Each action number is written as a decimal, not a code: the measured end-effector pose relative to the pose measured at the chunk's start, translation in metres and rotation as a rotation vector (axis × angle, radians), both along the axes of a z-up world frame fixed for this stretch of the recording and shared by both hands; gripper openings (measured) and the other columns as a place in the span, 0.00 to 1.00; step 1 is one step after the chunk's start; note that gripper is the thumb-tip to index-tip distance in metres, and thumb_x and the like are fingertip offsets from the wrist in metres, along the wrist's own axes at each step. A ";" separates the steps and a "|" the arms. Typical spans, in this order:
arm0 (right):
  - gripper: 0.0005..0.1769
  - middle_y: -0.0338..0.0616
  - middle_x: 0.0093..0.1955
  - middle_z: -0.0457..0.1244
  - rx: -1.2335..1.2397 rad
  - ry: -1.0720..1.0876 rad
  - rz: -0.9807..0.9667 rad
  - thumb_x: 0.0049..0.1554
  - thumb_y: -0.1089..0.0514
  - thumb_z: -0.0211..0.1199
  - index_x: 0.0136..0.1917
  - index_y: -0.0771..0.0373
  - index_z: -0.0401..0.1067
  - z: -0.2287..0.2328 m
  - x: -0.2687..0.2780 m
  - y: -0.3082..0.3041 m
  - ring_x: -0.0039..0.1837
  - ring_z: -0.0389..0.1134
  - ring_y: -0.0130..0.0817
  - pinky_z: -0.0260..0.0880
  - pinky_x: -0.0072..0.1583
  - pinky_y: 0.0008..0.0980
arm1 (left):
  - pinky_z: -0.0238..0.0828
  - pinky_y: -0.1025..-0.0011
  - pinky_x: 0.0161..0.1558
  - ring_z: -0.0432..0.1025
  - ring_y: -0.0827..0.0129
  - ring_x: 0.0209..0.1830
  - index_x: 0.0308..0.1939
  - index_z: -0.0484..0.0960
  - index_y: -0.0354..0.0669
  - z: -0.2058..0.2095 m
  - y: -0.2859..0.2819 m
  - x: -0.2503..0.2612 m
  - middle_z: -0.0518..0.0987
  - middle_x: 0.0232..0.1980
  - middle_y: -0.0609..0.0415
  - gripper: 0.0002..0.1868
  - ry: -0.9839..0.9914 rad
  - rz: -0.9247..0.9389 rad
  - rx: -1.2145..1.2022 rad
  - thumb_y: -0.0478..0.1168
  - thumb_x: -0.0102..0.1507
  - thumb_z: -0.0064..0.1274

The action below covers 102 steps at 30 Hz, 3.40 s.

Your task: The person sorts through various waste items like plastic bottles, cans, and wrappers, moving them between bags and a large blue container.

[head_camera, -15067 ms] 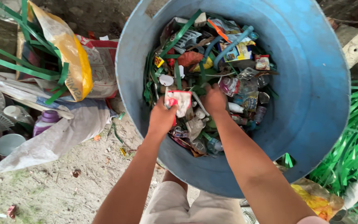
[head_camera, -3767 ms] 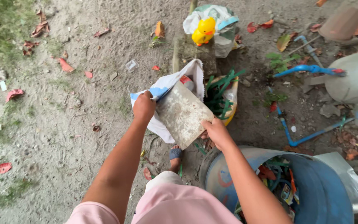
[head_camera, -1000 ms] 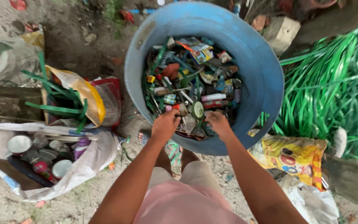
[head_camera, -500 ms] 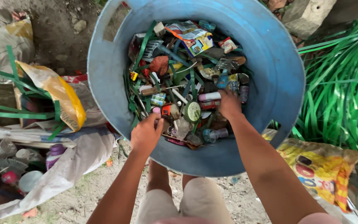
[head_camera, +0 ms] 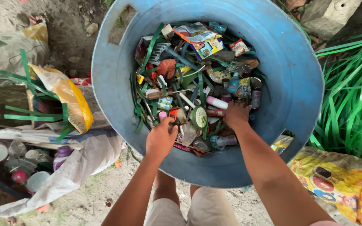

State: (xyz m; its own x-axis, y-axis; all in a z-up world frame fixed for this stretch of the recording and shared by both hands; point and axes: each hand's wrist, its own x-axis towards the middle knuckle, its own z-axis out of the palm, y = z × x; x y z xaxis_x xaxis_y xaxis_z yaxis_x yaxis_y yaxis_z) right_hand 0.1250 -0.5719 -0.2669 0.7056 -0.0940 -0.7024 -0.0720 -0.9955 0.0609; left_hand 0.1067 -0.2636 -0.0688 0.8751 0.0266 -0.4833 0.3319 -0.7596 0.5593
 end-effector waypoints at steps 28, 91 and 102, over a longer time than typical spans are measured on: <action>0.17 0.35 0.50 0.65 1.456 0.123 -0.969 0.61 0.51 0.63 0.61 0.58 0.71 0.289 -0.021 0.097 0.48 0.66 0.26 0.67 0.51 0.33 | 0.79 0.63 0.45 0.80 0.64 0.44 0.58 0.76 0.30 0.123 -0.032 0.013 0.84 0.49 0.46 0.29 0.050 0.623 -1.145 0.43 0.57 0.67; 0.21 0.56 0.44 0.69 1.011 0.124 0.450 0.59 0.57 0.54 0.65 0.57 0.73 0.099 -0.078 0.667 0.46 0.72 0.53 0.70 0.50 0.49 | 0.79 0.61 0.28 0.81 0.54 0.25 0.52 0.69 0.24 -0.034 0.437 -0.164 0.81 0.36 0.37 0.31 0.198 1.520 -0.209 0.54 0.66 0.55; 0.44 0.59 0.61 0.67 0.801 0.102 0.409 0.52 0.47 0.72 0.75 0.63 0.61 0.147 -0.018 0.606 0.61 0.70 0.51 0.69 0.62 0.42 | 0.73 0.62 0.24 0.71 0.61 0.24 0.50 0.70 0.35 -0.006 0.429 -0.157 0.75 0.32 0.50 0.18 -0.080 1.912 -0.715 0.38 0.61 0.59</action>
State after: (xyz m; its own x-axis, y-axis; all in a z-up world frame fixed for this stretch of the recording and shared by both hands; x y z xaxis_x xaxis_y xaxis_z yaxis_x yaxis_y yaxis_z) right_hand 0.1073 0.0337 -0.1197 0.5075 0.6941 -0.5106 0.2643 -0.6894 -0.6744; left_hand -0.0505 0.1651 -0.0747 -0.0166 0.6101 -0.7922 0.2400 0.7716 0.5891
